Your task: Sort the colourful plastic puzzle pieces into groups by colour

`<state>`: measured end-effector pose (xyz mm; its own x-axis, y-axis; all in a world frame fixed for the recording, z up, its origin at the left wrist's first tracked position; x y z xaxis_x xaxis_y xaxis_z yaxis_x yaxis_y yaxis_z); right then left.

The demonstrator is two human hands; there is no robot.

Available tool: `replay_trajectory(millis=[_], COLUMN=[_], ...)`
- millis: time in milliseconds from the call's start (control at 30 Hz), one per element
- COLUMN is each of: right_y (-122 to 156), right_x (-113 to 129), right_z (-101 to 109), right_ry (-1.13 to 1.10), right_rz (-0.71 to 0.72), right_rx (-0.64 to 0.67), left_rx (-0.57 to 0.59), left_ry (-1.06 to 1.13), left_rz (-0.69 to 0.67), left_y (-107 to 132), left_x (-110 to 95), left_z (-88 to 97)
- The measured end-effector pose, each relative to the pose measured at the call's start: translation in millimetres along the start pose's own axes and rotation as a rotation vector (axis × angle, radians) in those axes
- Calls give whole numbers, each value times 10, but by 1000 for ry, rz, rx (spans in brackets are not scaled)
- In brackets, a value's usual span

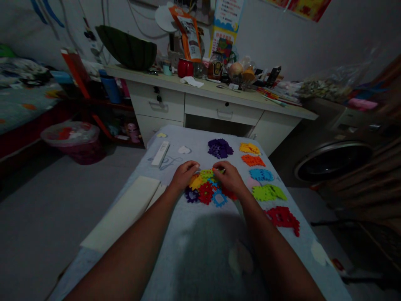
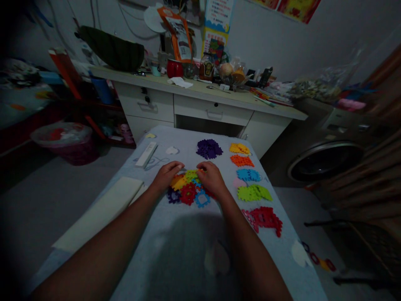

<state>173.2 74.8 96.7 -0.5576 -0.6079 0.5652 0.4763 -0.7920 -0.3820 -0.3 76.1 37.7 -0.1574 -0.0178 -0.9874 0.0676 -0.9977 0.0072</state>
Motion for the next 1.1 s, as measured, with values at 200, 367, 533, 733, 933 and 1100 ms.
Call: replay_trajectory(millis=[200, 367, 533, 733, 933, 1100], right_y=[260, 288, 243, 275, 308, 312], right_x=[669, 588, 277, 433, 740, 617], right_z=[-526, -588, -387, -239, -491, -558], right_ry=[104, 170, 191, 316, 363, 390], right_rz=[294, 284, 170, 192, 287, 248], right_rx=[280, 254, 137, 25, 160, 174], left_rx=[-40, -55, -41, -42, -51, -58], left_ry=[49, 155, 164, 165, 153, 191], left_rz=[12, 65, 61, 55, 45, 53], left_y=[5, -13, -15, -6, 0, 9], left_x=[-9, 63, 75, 70, 45, 51], left_z=[64, 92, 73, 80, 86, 70])
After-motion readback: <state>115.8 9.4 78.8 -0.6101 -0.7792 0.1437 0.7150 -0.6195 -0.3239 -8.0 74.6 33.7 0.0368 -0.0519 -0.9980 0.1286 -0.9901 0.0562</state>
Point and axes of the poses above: each hand's wrist, its own y-axis away from the middle knuckle, its own z-axis out of the back of the hand, x = y × z, the point moved 10 cm from there along -y, towards the middle knuckle, and after that the axes turned 11 degrees about z, right-handed, at the moved point
